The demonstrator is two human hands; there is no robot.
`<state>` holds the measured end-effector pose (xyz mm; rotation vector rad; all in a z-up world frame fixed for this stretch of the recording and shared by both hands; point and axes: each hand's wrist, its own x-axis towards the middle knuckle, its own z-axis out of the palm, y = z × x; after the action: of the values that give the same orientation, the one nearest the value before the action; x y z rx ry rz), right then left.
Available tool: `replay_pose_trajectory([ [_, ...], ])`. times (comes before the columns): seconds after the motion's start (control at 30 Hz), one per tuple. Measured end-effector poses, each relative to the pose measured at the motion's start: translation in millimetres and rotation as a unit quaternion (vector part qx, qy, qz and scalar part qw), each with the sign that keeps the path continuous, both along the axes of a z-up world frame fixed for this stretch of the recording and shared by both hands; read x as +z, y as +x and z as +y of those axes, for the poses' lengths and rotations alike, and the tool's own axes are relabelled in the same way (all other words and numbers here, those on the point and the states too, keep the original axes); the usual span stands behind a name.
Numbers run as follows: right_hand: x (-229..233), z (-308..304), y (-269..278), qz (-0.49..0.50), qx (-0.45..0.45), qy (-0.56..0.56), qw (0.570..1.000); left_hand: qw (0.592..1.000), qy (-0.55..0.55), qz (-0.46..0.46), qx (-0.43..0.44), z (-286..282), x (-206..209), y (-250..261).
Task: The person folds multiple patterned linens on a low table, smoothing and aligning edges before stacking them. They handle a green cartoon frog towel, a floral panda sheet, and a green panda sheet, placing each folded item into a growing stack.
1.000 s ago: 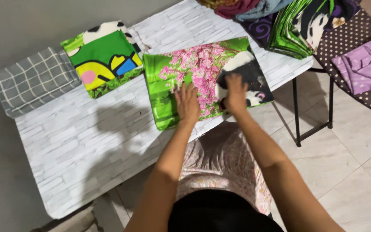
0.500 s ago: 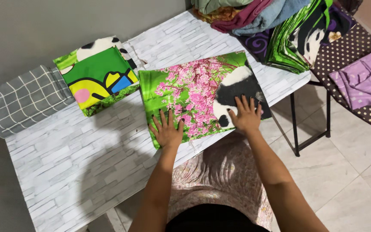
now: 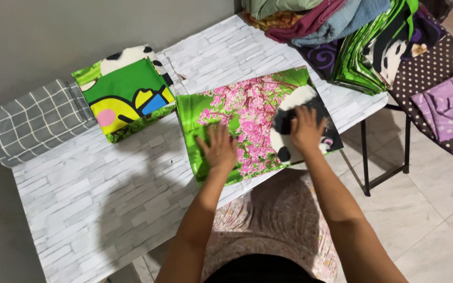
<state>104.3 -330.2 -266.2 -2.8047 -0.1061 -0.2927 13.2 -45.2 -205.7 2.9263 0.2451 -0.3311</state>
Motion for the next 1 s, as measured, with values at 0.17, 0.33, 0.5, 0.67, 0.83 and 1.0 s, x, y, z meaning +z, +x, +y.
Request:
replay_pose_trajectory([
  [0.17, -9.4, 63.1, 24.2, -0.023, 0.112, -0.003, 0.993, 0.997, -0.037, -0.045, -0.052, -31.4, -21.1, 54.8],
  [0.33, -2.0, 60.4, 28.0, 0.082, 0.082, -0.036, 0.993, 0.999, -0.003, 0.02, -0.047, 0.1, -35.3, 82.2],
  [0.5, 6.0, 28.5, 34.7, 0.105, 0.057, -0.088, 0.989, 0.999, 0.018, -0.024, 0.022, 56.1, -49.8, 92.5],
  [0.67, 4.8, 3.5, 49.3, 0.108, 0.023, -0.108, 0.988, 0.99, -0.025, -0.132, 0.053, 84.8, -68.7, 92.0],
  [0.83, -3.8, -2.0, 52.2, 0.131, 0.0, -0.082, 0.988, 0.99, -0.017, -0.128, 0.057, 87.6, -75.3, 74.2],
  [1.0, 2.1, 31.5, 31.0, 0.105, 0.008, -0.064, 0.992, 0.993, 0.012, -0.088, 0.078, 76.2, -60.5, 39.2],
])
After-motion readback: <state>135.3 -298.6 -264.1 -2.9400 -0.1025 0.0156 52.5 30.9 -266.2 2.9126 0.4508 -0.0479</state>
